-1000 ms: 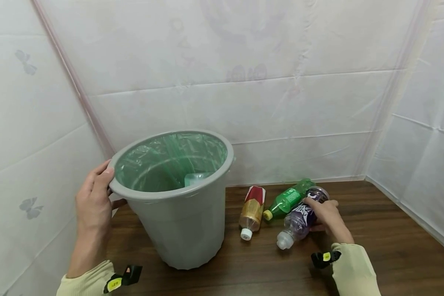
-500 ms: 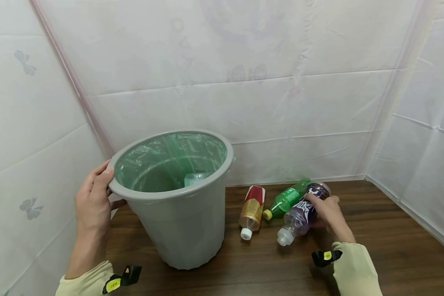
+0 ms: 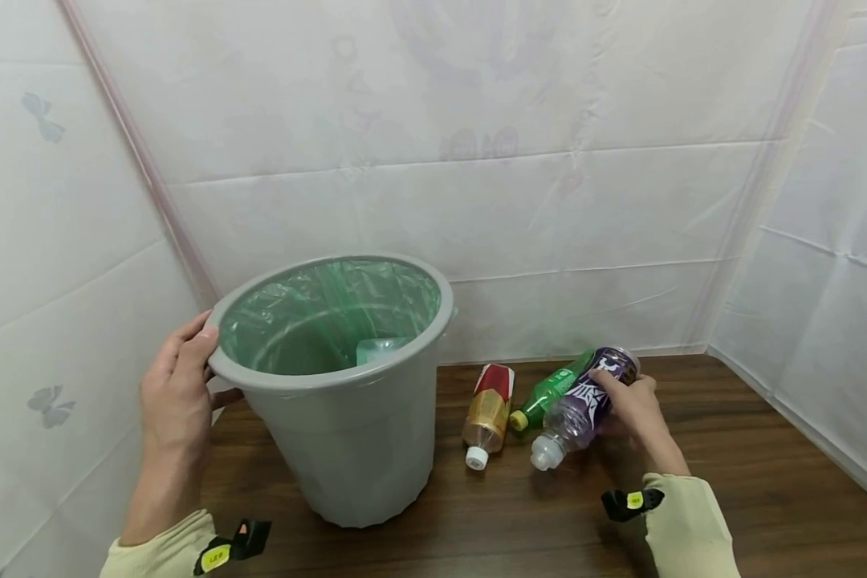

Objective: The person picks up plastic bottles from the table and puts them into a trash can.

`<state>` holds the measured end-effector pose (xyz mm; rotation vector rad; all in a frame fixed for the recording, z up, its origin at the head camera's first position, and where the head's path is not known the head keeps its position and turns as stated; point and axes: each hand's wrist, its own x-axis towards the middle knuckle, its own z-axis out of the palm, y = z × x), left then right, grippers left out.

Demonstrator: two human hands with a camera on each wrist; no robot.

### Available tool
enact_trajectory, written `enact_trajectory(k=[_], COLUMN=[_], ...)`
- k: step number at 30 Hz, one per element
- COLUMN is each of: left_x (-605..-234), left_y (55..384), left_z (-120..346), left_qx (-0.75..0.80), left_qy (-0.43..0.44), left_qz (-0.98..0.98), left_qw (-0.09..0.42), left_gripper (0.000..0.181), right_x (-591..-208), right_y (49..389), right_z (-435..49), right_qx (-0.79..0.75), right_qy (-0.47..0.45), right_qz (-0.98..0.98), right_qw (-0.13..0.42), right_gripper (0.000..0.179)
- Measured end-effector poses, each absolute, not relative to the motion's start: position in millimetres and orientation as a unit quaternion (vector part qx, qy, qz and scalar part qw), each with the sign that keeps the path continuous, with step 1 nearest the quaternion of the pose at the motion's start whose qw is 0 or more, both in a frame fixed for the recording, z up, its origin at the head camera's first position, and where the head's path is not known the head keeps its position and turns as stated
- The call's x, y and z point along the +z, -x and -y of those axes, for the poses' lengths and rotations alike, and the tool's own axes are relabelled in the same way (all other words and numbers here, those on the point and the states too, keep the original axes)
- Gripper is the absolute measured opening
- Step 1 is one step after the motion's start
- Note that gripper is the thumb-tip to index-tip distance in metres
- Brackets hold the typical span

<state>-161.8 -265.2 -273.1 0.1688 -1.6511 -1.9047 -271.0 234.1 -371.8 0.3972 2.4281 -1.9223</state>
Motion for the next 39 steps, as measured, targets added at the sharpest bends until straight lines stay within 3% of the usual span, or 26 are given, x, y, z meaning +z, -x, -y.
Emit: enact_trajectory(k=[7,20,39], left_x=[-273,-271,-271], left_y=[162,161,159], left_z=[265,263,262], left_qx=[-0.719,-0.708,-0.694], left_qy=[-0.064,-0.062,-0.074], left_qz=[0.624,0.634,0.646], left_qw=[0.301,0.304,0.308], left_gripper=[0.042,0.042,0.042], right_x=[-365,-359,-328], right_y=[270,269,261], right_z=[-229,-222,-206], right_qx=[-0.662,-0.72,-0.789], right_qy=[-0.108,-0.07,-0.007], right_qz=[-0.742,-0.69,-0.614], right_qw=[-0.009,0.021,0.003], right_gripper=[0.103,0.099,0.074])
